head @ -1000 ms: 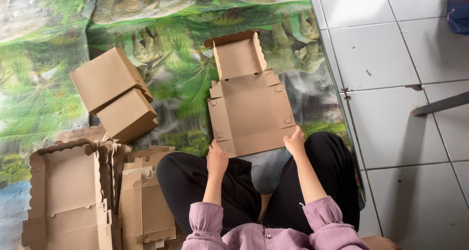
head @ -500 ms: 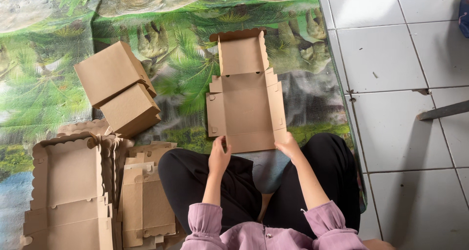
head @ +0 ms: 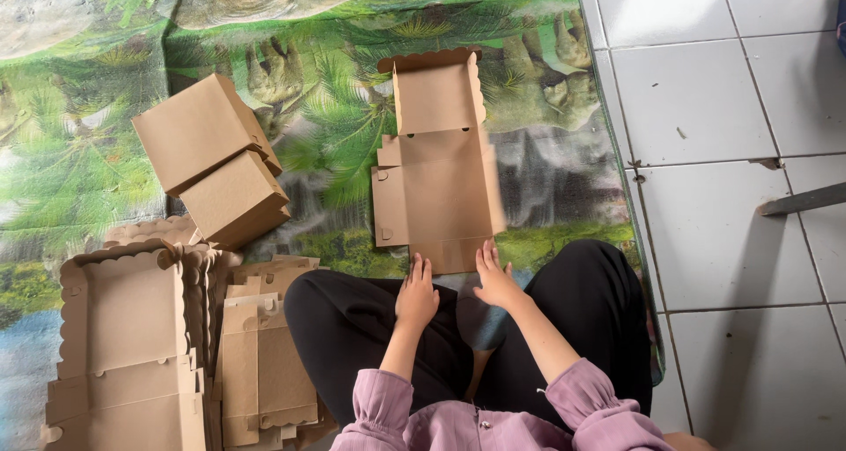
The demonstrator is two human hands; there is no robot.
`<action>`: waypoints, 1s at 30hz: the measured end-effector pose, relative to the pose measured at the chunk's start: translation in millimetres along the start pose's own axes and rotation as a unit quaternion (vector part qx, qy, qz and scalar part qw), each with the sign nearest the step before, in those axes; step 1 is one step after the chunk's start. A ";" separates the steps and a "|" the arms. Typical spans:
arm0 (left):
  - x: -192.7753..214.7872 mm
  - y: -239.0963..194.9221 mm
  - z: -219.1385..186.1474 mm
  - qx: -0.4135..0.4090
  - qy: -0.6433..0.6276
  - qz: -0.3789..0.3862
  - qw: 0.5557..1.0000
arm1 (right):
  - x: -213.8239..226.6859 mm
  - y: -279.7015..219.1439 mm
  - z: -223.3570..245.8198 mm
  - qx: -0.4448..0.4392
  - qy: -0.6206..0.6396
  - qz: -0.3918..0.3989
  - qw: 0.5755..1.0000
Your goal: The person sits on a mat and assembles a flat-packed cardboard box by hand. They fold the side flaps, tuck the tabs into slots, and press the edges to form the box structure.
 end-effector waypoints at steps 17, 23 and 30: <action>-42.9 6.0 -30.1 -0.150 0.188 -0.188 0.952 | -26.4 30.7 -11.8 -0.009 -0.045 -0.029 0.999; -79.8 28.5 -44.3 -0.191 0.251 -0.210 0.925 | -26.1 33.7 -17.5 0.001 -0.048 -0.034 0.998; -103.1 58.3 -41.7 -0.151 0.199 -0.105 0.963 | -27.3 36.8 -22.3 -0.006 -0.081 -0.045 0.996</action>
Point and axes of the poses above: each hand's wrist, its own y-axis towards the middle knuckle, its own x-axis out of the back of the hand, z = x × y, the point moved 1 cm from there along y, towards the middle knuckle, and after that the axes turned 15 degrees about -x, right-handed, at the moved point
